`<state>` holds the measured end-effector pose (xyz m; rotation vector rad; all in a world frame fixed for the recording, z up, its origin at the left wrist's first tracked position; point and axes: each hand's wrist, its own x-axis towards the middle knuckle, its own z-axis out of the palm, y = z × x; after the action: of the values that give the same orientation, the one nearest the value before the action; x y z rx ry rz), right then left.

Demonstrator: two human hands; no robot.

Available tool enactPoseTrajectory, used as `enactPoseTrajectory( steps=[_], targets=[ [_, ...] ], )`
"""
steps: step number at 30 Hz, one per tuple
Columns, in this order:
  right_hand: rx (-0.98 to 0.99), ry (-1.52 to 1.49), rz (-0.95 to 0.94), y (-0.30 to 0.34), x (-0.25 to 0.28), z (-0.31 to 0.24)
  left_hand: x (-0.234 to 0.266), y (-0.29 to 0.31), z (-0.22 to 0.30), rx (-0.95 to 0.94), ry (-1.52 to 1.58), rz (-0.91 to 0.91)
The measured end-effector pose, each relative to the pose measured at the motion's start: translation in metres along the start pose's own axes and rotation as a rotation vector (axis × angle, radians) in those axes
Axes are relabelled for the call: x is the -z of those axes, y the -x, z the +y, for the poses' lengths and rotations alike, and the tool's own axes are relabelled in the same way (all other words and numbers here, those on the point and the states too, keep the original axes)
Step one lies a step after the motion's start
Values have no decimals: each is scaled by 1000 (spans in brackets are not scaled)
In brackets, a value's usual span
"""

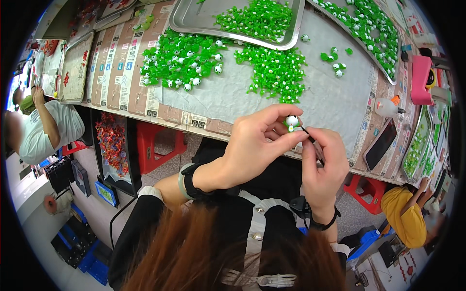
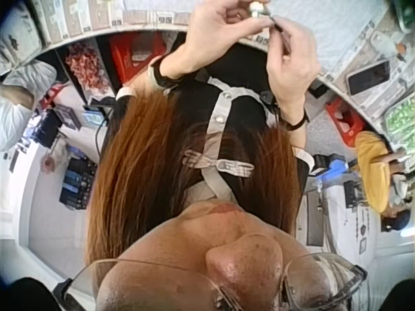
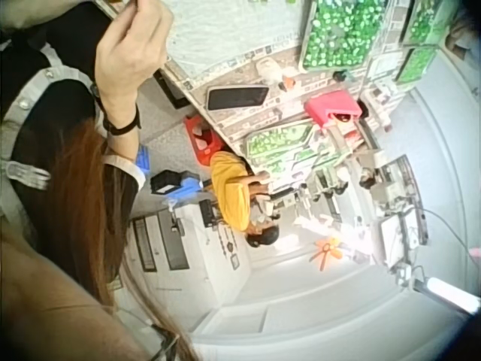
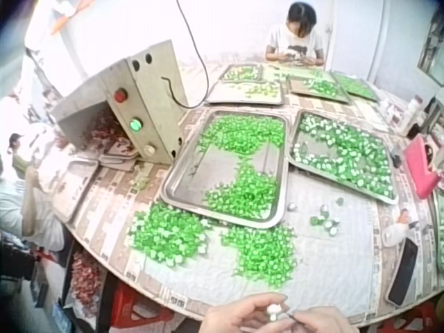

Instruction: The person assembles small green and white plastic toy figures at a workbench. They apply glue to the green base, attach a white head, and use a black pen to draw facial features. The completed figures are placed into metal trays.

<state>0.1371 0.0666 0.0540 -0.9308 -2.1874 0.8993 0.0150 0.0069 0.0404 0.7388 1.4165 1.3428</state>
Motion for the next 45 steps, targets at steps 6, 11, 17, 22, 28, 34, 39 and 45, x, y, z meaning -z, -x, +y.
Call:
enactPoseTrajectory(
  steps=[6,11,17,22,28,34,39,45],
  targets=[
    [-23,-67,-48,-1,2,3,0,0,0,13,56,-11],
    [-38,26,35,1,-7,-2,-4,-1,-4,43,99,54],
    [-68,-54,-22,1,-2,1,-3,-1,-2,39,107,41],
    [-57,24,31,2,-6,-2,-5,-1,-2,53,117,60],
    [-87,-100,-19,1,-4,2,-3,-1,-1,71,201,52],
    [-61,-47,36,2,-9,1,-4,-1,-1,79,232,55],
    [-111,-121,-18,2,-4,2,-4,-1,2,90,306,37],
    [-118,-146,40,5,-10,3,-6,-1,5,117,401,43]
  ],
)
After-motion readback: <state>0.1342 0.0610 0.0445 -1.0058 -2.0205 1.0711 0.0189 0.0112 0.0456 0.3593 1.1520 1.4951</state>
